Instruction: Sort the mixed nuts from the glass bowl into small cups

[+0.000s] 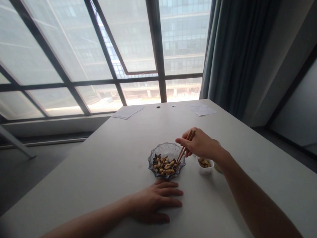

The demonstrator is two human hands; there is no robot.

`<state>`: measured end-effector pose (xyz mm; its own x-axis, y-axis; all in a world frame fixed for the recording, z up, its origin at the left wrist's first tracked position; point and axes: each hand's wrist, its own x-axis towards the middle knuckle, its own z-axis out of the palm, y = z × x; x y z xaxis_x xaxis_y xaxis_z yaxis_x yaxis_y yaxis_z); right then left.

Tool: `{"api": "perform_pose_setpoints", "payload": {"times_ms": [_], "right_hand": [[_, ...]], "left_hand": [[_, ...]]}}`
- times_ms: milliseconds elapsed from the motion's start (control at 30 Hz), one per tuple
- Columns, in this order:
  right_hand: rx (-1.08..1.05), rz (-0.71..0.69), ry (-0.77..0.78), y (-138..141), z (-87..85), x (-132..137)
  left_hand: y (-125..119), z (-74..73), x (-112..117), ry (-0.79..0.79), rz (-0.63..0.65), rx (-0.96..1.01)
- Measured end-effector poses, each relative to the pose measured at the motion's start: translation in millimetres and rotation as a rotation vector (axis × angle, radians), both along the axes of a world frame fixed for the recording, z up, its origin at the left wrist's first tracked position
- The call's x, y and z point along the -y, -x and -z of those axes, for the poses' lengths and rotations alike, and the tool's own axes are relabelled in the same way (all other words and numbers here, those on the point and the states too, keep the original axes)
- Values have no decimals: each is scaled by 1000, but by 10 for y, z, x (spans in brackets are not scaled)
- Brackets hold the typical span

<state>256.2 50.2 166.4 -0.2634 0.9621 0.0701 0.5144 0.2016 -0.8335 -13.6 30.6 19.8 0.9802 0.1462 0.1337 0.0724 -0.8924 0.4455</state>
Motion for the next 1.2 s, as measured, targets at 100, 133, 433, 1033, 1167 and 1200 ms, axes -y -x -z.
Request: {"api": "perform_pose_setpoints", "payload": {"times_ms": [100, 133, 433, 1033, 1167, 1200], "right_hand": [[15, -22, 5, 56, 14, 7], [13, -28, 13, 79, 24, 6], [-40, 30, 5, -5, 65, -46], [-1, 7, 38, 37, 50, -23], [-30, 11, 37, 32, 39, -26], [-32, 13, 39, 43, 38, -27]], "left_hand": [[0, 2, 4, 2, -4, 0], [1, 1, 6, 2, -7, 0], [5, -24, 10, 11, -7, -13], [-4, -35, 13, 26, -5, -15], [-6, -17, 10, 27, -3, -11], [-4, -13, 8, 26, -3, -9]]}}
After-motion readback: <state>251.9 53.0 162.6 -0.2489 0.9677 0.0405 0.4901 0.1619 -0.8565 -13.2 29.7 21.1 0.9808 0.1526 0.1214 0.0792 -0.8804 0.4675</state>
